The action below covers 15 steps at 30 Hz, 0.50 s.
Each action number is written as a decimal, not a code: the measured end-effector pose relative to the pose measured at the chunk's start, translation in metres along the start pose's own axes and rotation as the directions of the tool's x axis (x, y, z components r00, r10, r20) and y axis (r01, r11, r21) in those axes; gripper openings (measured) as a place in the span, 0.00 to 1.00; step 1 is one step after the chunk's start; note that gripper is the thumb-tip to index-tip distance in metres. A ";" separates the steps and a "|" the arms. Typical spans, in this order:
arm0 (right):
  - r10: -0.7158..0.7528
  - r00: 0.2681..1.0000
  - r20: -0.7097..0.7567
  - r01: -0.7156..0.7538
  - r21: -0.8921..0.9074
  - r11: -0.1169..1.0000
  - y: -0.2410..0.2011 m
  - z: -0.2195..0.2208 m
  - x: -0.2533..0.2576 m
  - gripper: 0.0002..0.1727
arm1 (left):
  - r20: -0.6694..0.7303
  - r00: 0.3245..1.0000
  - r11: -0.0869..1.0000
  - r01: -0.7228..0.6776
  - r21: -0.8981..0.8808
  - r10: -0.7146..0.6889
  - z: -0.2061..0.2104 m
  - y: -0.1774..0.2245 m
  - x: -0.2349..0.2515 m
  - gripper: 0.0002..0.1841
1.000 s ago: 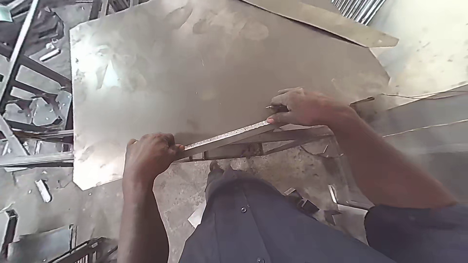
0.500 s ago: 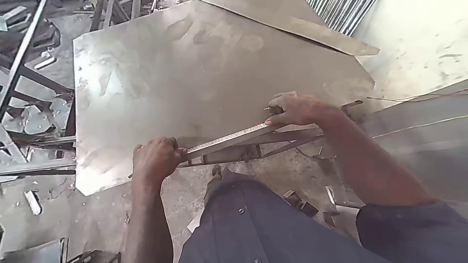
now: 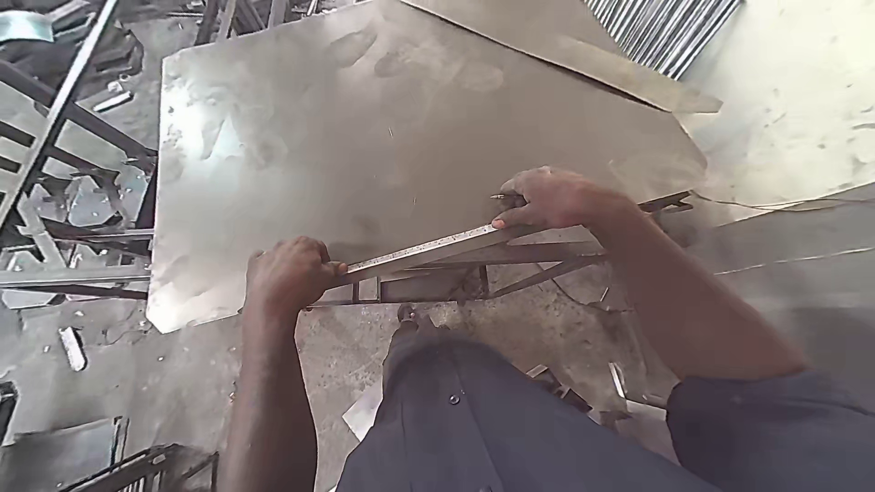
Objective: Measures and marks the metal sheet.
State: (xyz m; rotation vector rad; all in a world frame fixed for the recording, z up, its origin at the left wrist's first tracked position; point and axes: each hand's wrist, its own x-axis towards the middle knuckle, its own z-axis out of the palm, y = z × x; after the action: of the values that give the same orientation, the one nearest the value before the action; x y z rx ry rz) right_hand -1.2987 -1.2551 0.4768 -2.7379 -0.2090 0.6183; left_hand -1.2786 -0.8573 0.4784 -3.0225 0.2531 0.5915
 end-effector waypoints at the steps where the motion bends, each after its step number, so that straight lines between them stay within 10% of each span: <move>1: 0.007 1.000 -0.002 -0.007 0.010 1.000 -0.001 0.000 0.000 0.18 | -0.001 1.000 1.000 0.006 -0.001 -0.006 -0.001 0.001 -0.001 0.22; 15: 0.010 1.000 0.017 -0.010 -0.003 1.000 0.001 -0.002 0.003 0.18 | 0.016 1.000 0.999 0.007 0.036 -0.007 -0.005 0.003 0.000 0.22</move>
State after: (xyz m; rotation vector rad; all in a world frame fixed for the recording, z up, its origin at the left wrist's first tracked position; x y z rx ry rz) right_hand -1.2954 -1.2561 0.4771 -2.7393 -0.2006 0.6441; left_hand -1.2776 -0.8609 0.4827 -2.9820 0.2498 0.6036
